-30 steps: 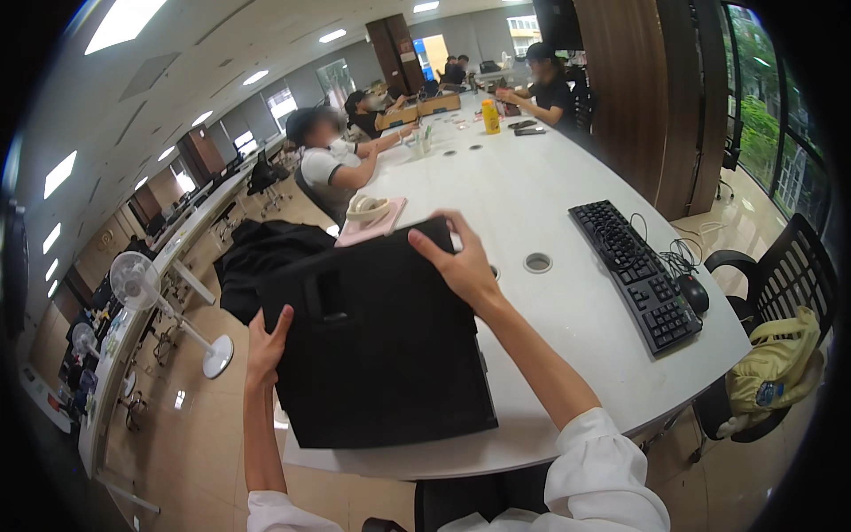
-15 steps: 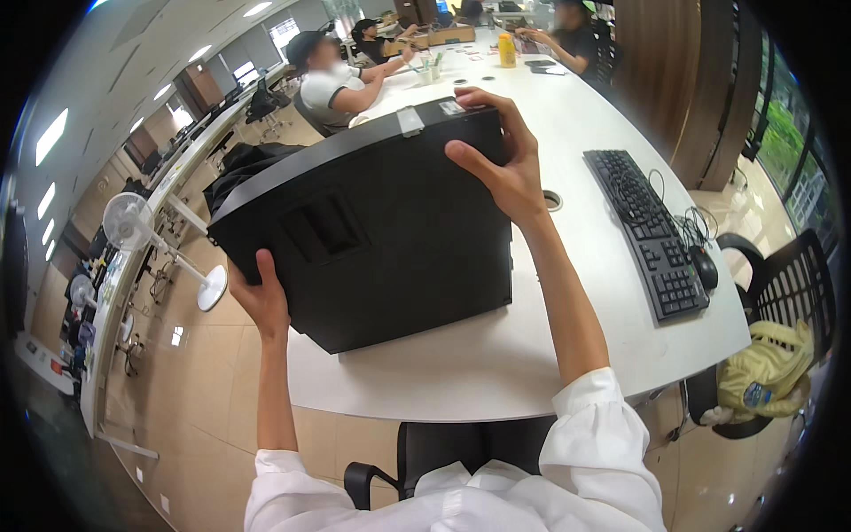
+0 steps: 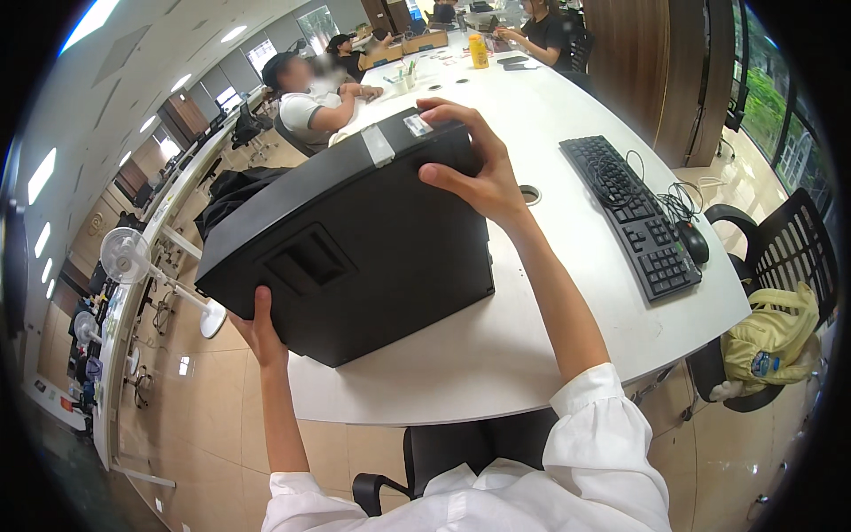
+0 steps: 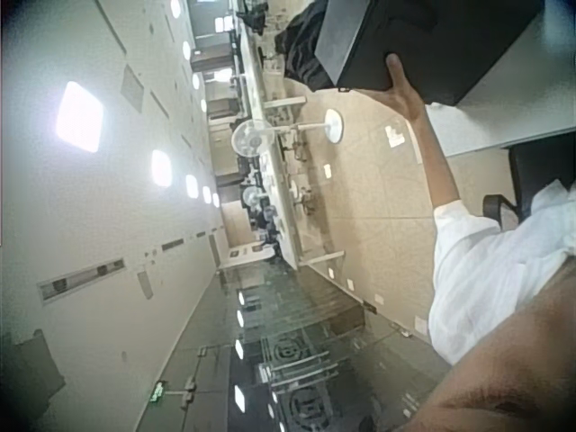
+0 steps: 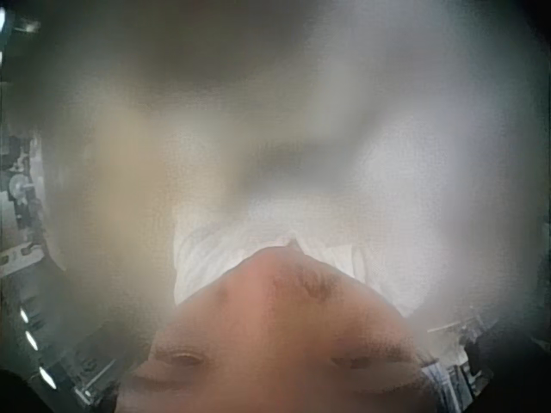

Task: The person installs an internal component into a computer case, fits the side panel onto the case, stands the computer upright, plugs a cable into the back of the case, and types on the keyboard.

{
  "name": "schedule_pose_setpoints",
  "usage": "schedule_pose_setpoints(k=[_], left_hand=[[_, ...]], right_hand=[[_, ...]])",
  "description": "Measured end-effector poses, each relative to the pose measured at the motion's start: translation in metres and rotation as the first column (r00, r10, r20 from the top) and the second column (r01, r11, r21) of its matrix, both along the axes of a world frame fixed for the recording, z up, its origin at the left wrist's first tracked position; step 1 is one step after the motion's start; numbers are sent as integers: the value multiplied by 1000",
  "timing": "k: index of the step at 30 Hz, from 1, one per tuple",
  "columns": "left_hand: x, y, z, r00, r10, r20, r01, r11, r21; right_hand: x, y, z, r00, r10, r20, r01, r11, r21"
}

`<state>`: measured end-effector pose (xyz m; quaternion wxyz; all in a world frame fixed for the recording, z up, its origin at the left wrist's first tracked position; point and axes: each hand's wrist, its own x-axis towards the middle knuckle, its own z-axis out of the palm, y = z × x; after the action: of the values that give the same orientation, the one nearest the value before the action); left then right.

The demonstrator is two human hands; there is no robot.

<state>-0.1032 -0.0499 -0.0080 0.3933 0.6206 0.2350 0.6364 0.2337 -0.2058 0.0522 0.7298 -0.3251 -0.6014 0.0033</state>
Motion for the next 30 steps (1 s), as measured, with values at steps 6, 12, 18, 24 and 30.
schedule_pose_setpoints(k=[6, 12, 18, 24, 30], left_hand=[[-12, -1, 8, 974, -145, -175, 130, 987, -98], [-13, 9, -2, 985, -112, -134, 110, 994, -24], [2, -3, 4, 982, 4, -187, 19, 992, 123], [32, -35, 15, 981, 132, -143, -97, 967, 234], [48, -71, 31, 953, 228, -202, -177, 954, 241]], right_hand=[[-6, -16, 0, 994, -103, 36, 106, 991, -80], [-18, -19, -8, 966, -251, 55, 256, 962, -98], [12, 12, -12, 966, -236, 105, 244, 966, -81], [31, 56, -12, 982, -188, 18, 187, 957, -221], [41, 111, -28, 970, -237, -46, 217, 940, -264]])
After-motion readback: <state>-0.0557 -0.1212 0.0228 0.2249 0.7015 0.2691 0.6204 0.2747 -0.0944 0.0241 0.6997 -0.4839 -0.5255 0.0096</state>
